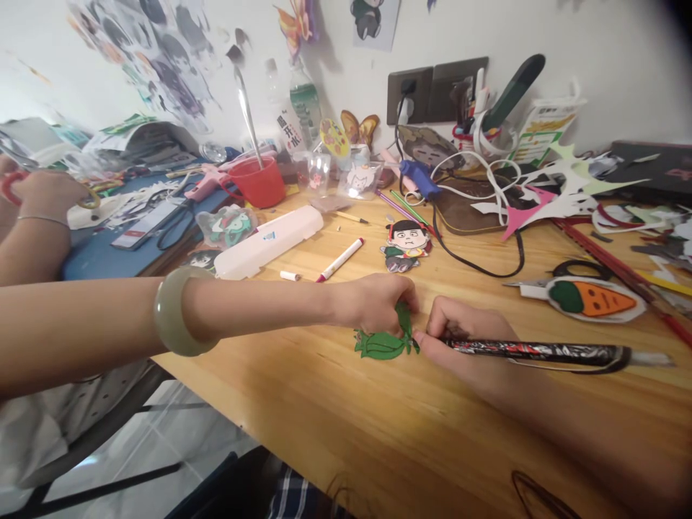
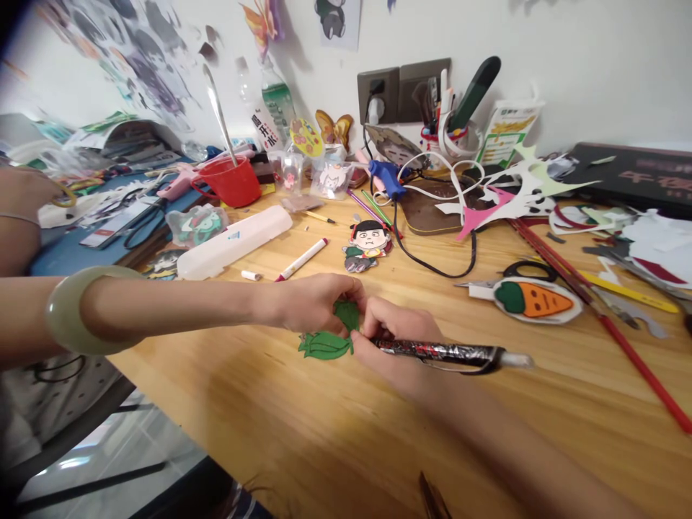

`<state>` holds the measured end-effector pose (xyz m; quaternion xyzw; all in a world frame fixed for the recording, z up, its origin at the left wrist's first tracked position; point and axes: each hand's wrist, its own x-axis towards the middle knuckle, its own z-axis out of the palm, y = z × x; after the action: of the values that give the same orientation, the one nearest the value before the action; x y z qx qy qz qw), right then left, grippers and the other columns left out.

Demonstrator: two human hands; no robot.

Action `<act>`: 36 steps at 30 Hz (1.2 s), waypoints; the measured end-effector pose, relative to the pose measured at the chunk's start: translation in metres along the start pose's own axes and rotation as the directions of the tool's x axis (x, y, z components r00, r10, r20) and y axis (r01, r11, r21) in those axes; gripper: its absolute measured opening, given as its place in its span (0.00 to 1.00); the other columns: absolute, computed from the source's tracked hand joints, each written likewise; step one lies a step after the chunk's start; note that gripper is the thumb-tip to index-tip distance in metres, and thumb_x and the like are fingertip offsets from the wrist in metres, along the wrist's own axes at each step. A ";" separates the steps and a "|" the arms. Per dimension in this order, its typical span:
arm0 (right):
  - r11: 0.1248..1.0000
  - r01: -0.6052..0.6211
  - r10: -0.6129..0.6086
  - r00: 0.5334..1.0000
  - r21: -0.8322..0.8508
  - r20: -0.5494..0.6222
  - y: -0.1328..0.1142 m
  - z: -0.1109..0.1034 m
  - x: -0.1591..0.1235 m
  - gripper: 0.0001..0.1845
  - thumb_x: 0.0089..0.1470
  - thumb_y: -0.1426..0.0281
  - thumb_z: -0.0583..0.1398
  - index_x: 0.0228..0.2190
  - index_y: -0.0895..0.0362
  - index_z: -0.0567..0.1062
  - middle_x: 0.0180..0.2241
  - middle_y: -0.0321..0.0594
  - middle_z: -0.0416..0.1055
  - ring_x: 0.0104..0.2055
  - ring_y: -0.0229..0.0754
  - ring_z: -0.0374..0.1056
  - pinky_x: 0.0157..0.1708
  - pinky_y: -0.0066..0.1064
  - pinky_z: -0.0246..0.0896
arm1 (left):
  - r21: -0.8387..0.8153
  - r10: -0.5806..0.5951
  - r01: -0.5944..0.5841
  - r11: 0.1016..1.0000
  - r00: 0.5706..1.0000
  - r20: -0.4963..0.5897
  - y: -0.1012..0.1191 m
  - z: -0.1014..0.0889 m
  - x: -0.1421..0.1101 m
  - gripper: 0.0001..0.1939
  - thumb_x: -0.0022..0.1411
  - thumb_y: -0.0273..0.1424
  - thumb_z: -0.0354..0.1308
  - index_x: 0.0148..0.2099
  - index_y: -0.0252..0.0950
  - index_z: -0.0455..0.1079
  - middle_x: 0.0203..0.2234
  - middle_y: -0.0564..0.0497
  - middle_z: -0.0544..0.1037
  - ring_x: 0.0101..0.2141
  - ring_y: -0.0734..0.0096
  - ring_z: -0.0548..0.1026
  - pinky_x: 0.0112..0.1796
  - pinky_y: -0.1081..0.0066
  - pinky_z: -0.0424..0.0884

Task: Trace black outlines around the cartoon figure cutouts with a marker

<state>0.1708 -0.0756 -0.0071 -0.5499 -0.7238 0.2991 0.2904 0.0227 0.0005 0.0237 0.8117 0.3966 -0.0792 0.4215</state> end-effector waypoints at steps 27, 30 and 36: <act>0.999 -0.023 0.023 1.000 -0.041 0.016 -0.004 -0.002 -0.001 0.12 0.43 0.74 0.56 0.15 0.54 0.58 0.12 0.28 0.55 0.16 0.32 0.49 0.15 0.25 0.42 | 0.043 -0.020 0.020 0.999 1.000 0.008 0.001 -0.002 0.000 0.18 0.44 0.21 0.61 0.41 0.31 0.66 0.32 0.50 0.72 0.33 0.69 0.70 0.29 0.75 0.65; 0.998 -0.043 0.043 0.999 -0.043 -0.002 -0.006 -0.002 -0.001 0.12 0.42 0.74 0.55 0.15 0.54 0.58 0.12 0.28 0.54 0.16 0.32 0.49 0.16 0.25 0.42 | 0.044 -0.020 0.020 0.999 1.000 0.005 0.000 -0.002 0.001 0.19 0.44 0.21 0.61 0.42 0.30 0.67 0.32 0.49 0.72 0.33 0.68 0.70 0.30 0.74 0.66; 0.999 -0.023 0.023 1.000 -0.038 0.012 -0.002 -0.002 -0.001 0.11 0.43 0.73 0.56 0.15 0.54 0.59 0.12 0.27 0.55 0.15 0.31 0.49 0.16 0.24 0.42 | 0.031 -0.018 0.018 0.999 1.000 0.006 0.001 -0.002 0.001 0.19 0.44 0.21 0.61 0.42 0.29 0.67 0.32 0.49 0.72 0.33 0.68 0.70 0.30 0.74 0.66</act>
<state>0.1712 -0.0770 -0.0046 -0.5617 -0.7248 0.2920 0.2718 0.0234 0.0022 0.0249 0.8143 0.4011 -0.0918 0.4094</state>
